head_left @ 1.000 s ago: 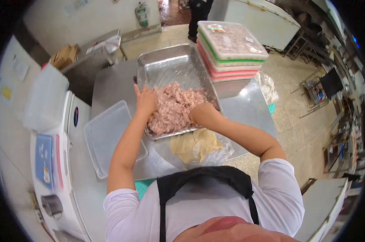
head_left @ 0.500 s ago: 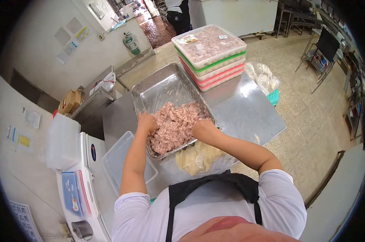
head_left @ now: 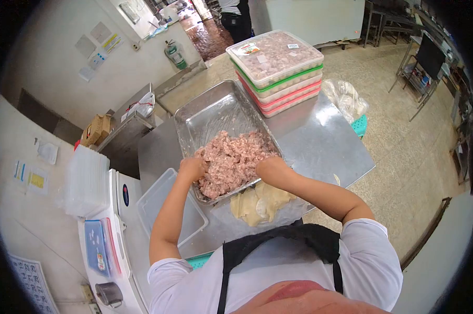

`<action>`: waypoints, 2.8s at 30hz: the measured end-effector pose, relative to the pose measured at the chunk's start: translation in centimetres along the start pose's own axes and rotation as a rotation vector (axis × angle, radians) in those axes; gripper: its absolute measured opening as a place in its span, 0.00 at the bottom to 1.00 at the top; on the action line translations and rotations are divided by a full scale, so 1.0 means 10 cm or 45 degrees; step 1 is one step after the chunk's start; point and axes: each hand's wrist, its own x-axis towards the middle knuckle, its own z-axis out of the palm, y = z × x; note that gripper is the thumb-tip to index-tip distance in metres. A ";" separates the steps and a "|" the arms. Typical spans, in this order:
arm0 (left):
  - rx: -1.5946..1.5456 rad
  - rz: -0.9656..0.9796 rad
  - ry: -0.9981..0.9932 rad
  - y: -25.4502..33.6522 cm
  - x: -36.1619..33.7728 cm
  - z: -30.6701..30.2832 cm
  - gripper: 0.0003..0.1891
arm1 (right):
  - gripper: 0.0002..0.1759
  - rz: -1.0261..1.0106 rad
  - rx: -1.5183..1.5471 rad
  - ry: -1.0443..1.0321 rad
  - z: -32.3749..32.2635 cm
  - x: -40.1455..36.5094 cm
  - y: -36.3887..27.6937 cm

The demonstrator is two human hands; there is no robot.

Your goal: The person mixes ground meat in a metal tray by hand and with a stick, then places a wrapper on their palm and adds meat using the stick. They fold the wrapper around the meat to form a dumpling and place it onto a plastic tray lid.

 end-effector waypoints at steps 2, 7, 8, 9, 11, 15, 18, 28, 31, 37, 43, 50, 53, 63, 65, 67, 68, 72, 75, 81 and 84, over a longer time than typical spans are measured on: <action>-0.040 0.023 -0.051 -0.03 -0.01 0.06 0.14 | 0.05 -0.015 0.009 -0.037 -0.05 -0.01 0.01; -0.136 -0.001 0.069 -0.08 0.10 0.29 0.12 | 0.06 -0.017 0.026 -0.040 -0.07 -0.02 0.04; -0.192 0.007 0.095 -0.11 0.11 0.34 0.11 | 0.06 -0.009 0.039 -0.056 -0.05 -0.02 0.04; -0.189 0.000 0.093 -0.08 0.07 0.33 0.11 | 0.07 -0.002 0.055 -0.073 -0.04 -0.01 0.04; -0.383 -0.030 0.079 0.09 -0.04 0.22 0.11 | 0.06 -0.004 0.042 -0.015 0.01 -0.03 0.04; -0.475 0.294 0.168 0.34 -0.17 0.04 0.13 | 0.06 -0.042 0.015 0.091 0.01 -0.05 0.06; -0.540 0.385 0.167 0.50 -0.10 -0.05 0.18 | 0.06 -0.003 0.009 0.059 -0.02 -0.03 0.04; -0.432 0.292 0.074 0.43 0.22 -0.63 0.23 | 0.07 0.033 0.083 -0.033 -0.04 -0.04 0.01; -0.164 0.093 -0.083 0.14 0.46 -0.36 0.19 | 0.08 0.055 0.050 -0.055 -0.12 -0.03 -0.05; 0.132 -0.001 -0.183 -0.07 0.64 0.10 0.17 | 0.07 0.094 0.025 -0.083 -0.11 -0.02 -0.05; 0.079 0.090 -0.032 -0.08 0.53 -0.02 0.20 | 0.07 -0.119 -0.467 -0.125 -0.82 0.38 0.04; -0.070 0.030 -0.026 -0.14 0.40 0.21 0.23 | 0.06 -0.187 -0.541 -0.042 -0.84 1.21 -0.20; -0.139 0.071 0.116 -0.20 0.24 0.29 0.22 | 0.07 -0.232 -0.426 0.051 -0.44 1.46 -0.36; -0.094 0.119 0.271 -0.02 0.09 0.05 0.16 | 0.06 -0.017 -0.391 -0.187 0.22 1.39 -0.67; 0.039 0.118 0.173 0.07 0.16 0.02 0.14 | 0.06 -0.063 -0.393 -0.253 0.16 1.28 -0.61; 0.174 0.102 0.100 0.11 0.29 -0.01 0.12 | 0.06 -0.150 -0.428 -0.127 -0.03 1.05 -0.66; 0.222 0.110 0.031 0.13 0.34 -0.02 0.13 | 0.06 -0.135 -0.439 -0.104 -0.04 0.95 -0.66; 0.228 0.189 -0.176 0.15 0.54 -0.12 0.19 | 0.06 -0.099 -0.306 -0.180 -0.16 0.62 -0.61; 0.161 0.214 -0.148 0.13 0.53 -0.06 0.19 | 0.07 -0.068 -0.241 -0.150 -0.17 0.52 -0.50; 0.044 0.117 0.051 0.01 0.57 0.30 0.20 | 0.07 -0.087 0.011 0.065 -0.04 0.48 -0.25; 0.123 0.130 -0.123 0.22 0.38 -0.01 0.18 | 0.07 -0.120 -0.004 -0.034 -0.07 0.45 -0.15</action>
